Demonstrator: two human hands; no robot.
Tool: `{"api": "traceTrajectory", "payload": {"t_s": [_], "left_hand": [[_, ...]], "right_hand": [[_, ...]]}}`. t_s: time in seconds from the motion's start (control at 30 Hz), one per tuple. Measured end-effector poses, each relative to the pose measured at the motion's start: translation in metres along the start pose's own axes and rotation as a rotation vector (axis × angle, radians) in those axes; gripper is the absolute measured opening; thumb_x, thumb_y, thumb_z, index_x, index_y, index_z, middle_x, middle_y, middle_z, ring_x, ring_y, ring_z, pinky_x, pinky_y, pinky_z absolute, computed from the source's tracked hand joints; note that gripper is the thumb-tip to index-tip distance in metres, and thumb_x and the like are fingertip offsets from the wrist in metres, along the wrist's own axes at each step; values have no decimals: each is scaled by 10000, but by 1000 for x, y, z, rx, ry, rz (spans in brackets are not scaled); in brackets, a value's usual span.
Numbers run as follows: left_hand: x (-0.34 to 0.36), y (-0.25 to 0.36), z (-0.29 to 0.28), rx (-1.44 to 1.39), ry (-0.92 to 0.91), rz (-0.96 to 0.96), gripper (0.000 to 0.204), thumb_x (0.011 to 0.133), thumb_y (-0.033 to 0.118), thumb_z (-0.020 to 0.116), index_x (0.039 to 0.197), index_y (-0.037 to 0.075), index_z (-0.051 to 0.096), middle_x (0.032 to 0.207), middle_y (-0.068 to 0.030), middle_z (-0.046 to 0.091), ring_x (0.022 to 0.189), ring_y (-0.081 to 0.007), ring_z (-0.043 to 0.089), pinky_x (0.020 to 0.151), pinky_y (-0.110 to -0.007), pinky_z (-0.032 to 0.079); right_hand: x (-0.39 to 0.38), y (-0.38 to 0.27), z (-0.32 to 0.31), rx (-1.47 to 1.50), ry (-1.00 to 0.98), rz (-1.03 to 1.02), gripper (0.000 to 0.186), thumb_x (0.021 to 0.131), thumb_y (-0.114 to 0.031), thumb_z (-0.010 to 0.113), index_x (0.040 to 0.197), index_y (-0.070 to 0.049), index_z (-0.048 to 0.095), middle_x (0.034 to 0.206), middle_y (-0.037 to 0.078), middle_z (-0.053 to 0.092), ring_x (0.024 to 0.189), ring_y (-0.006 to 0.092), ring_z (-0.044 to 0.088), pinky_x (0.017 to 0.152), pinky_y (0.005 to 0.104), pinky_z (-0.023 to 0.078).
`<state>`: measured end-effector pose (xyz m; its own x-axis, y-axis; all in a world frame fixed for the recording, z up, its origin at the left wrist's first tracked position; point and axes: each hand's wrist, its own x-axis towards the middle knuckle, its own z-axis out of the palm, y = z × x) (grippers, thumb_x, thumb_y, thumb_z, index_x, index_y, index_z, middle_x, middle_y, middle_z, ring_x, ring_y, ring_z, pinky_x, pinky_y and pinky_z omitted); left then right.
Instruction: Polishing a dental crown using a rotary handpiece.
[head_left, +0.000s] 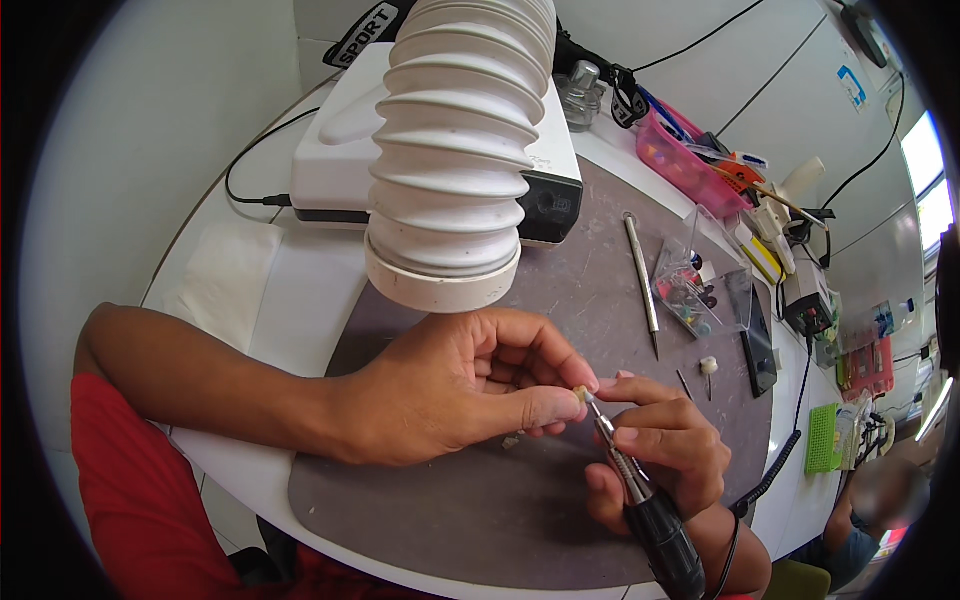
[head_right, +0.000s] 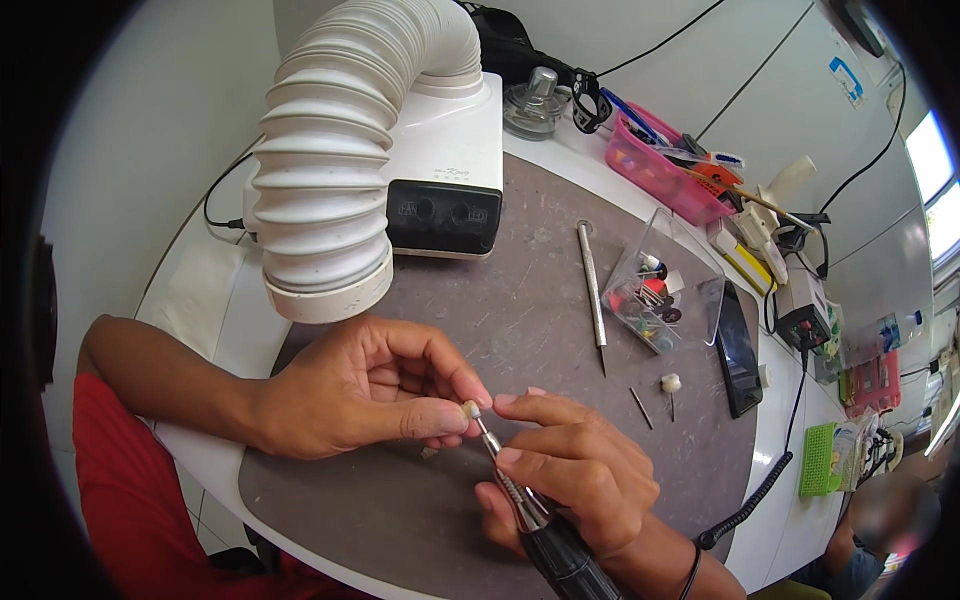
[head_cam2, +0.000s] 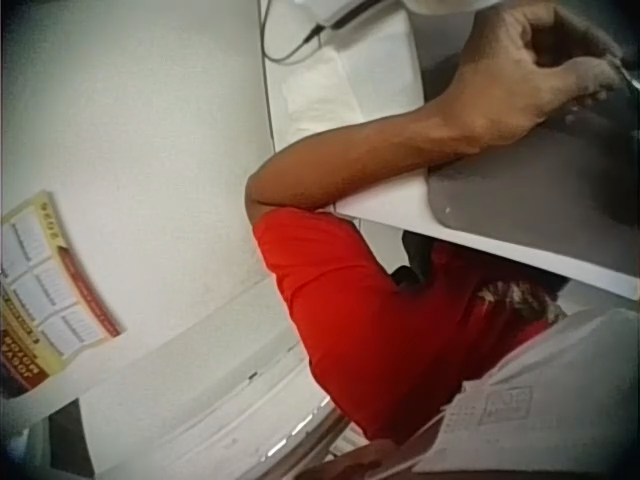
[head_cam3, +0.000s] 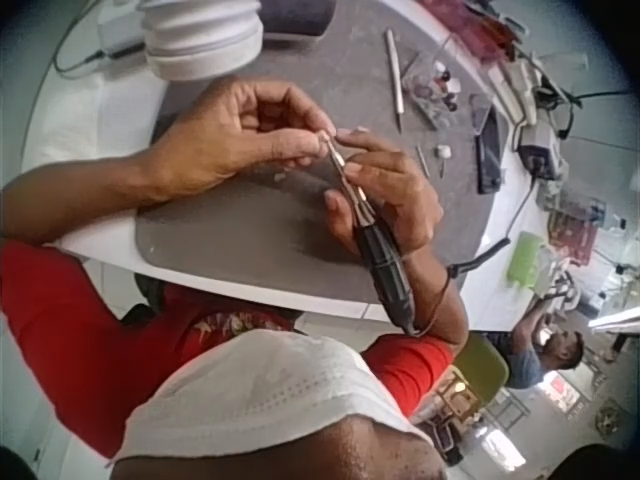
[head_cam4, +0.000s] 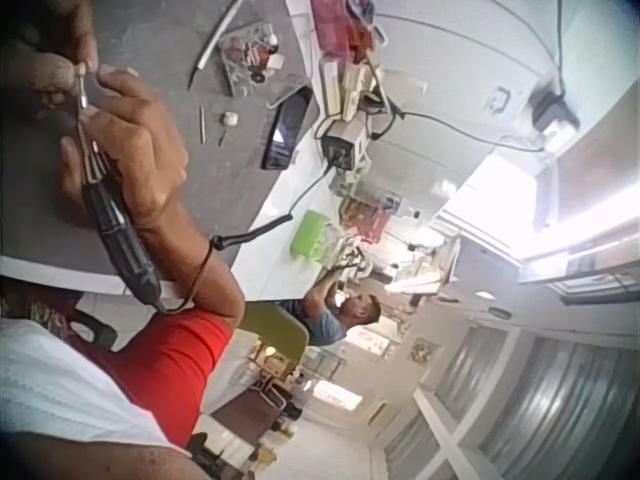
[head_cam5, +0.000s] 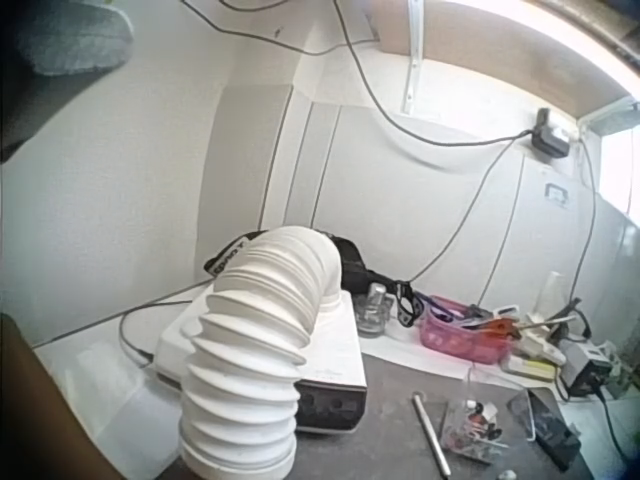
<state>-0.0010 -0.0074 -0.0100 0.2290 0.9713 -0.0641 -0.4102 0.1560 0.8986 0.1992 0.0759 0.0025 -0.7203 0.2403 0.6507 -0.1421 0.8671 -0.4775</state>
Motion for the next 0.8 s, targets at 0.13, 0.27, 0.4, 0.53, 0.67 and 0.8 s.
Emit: {"api": "traceTrajectory", "payload": {"t_s": [0.13,0.27,0.4,0.53,0.67,0.8], "left_hand": [[0,-1,0,-2,0,8,179,880,64,626,1042,2,583,957,-80,644,863,-90,612,797,-226,514],[0,-2,-1,-3,-9,14,182,881,61,623,1047,2,579,963,-83,646,859,-91,614,791,-224,515],[0,-1,0,11,-10,9,183,881,58,621,1050,2,576,964,-85,647,858,-93,615,791,-225,515],[0,0,0,10,-11,17,180,882,54,619,1048,2,575,964,-87,647,858,-94,617,793,-227,515],[1,-2,-1,1,-11,13,180,882,51,618,1049,2,574,966,-89,647,865,-96,617,797,-229,515],[1,-1,0,-9,-12,16,179,882,49,616,1049,1,575,971,-89,645,872,-97,616,799,-229,515]], "right_hand": [[-2,3,2,-2,41,5,328,665,-58,786,904,-17,566,751,131,636,838,331,679,745,426,566],[-3,3,2,-1,22,0,336,660,-57,789,906,-17,565,746,129,635,833,337,679,720,413,566],[-3,2,1,3,18,-4,339,658,-57,790,906,-13,563,744,128,634,830,336,680,709,406,567],[-2,2,1,-7,5,-3,340,658,-57,791,905,-10,562,747,127,634,827,335,680,709,402,568],[-2,2,1,3,22,-12,336,656,-56,794,897,-10,564,748,128,633,817,331,682,685,384,568],[-4,7,4,5,77,-18,330,654,-52,793,893,-9,570,735,130,631,794,327,685,645,358,565]]}}
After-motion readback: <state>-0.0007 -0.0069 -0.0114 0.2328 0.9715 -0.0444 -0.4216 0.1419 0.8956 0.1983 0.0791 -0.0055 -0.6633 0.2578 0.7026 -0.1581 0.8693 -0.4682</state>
